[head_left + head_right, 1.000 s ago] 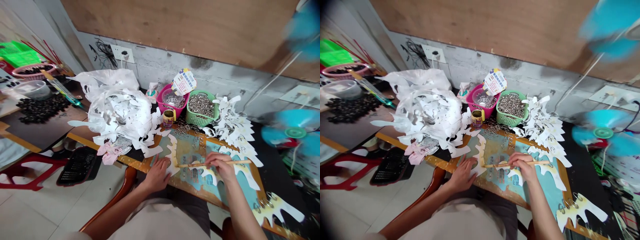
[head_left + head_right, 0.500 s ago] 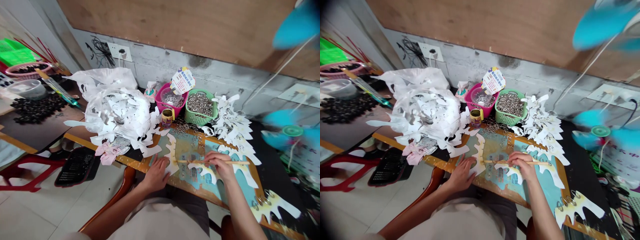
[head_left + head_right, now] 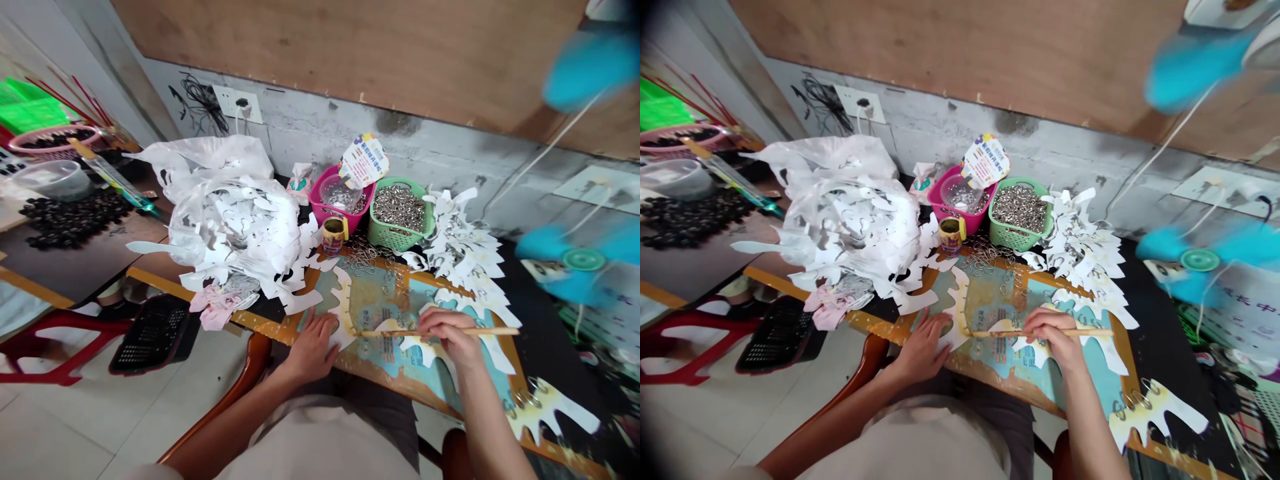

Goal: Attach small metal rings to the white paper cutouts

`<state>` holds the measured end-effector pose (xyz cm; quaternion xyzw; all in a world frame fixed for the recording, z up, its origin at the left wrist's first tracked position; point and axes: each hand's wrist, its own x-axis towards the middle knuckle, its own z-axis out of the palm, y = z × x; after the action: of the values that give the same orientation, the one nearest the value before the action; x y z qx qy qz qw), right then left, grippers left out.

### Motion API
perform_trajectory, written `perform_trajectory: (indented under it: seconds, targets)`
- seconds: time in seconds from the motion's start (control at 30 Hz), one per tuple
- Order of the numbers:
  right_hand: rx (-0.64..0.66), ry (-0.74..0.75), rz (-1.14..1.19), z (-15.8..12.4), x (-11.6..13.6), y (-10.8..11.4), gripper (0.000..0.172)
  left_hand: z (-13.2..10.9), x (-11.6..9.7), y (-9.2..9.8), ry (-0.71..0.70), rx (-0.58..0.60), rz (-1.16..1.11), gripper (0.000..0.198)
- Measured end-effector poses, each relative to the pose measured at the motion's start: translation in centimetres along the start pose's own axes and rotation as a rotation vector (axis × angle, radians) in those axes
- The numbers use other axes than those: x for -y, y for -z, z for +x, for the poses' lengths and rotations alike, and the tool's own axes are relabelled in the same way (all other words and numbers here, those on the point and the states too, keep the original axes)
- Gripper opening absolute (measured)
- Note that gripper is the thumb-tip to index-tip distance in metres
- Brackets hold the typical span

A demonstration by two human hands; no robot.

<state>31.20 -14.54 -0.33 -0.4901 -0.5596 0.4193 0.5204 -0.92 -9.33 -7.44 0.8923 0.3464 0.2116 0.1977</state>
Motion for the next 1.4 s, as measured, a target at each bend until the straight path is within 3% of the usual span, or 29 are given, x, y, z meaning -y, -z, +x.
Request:
perform_trajectory:
  seconds: [0.07, 0.2, 0.33, 0.47, 0.5, 0.63, 0.83, 0.97, 1.07, 1.23, 1.4]
  targets:
    - [0.007, -0.037, -0.021, 0.2, -0.4, -0.3, 0.023, 0.0, 0.0, 0.0, 0.001, 0.0, 0.001, 0.042]
    - [-0.137, -0.008, -0.002, 0.7, -1.0, -0.8, 0.024, 0.0, -0.1, 0.0, 0.0, 0.013, 0.006, 0.042]
    - [0.004, -0.089, 0.058, 1.8, -0.9, -1.6, 0.02, 0.0, 0.0, 0.0, 0.004, 0.01, 0.003, 0.043]
    - [-0.251, -0.009, 0.067, 3.0, -1.1, -2.4, 0.021, 0.0, 0.1, -0.1, 0.002, 0.005, 0.002, 0.043]
    - [-0.259, -0.001, 0.073, 3.3, -1.3, -2.4, 0.021, 0.0, 0.1, -0.1, 0.001, 0.002, 0.001, 0.043]
    - [-0.153, -0.085, 0.084, 4.5, -2.0, -2.7, 0.019, 0.0, 0.0, 0.0, 0.004, 0.002, -0.012, 0.043]
    - [-0.45, 0.021, -0.051, 7.0, -2.6, -3.8, 0.017, 0.0, 0.0, 0.1, 0.005, 0.012, -0.002, 0.041]
    - [-0.552, 0.118, 0.061, 9.3, -0.6, -3.9, 0.013, -0.1, 0.0, 0.0, -0.005, -0.001, -0.005, 0.044]
    - [-0.522, 0.153, 0.097, 11.9, 2.3, -4.0, 0.017, -0.1, 0.0, -0.1, -0.016, -0.011, -0.009, 0.045]
    - [-0.369, 0.198, -0.14, 17.5, 6.6, -5.8, 0.024, -0.1, -0.1, 0.1, -0.017, -0.022, -0.007, 0.045]
    - [-0.195, 0.284, -0.592, 23.2, 6.8, -10.2, 0.025, -0.1, -0.2, 0.3, -0.014, -0.018, -0.001, 0.045]
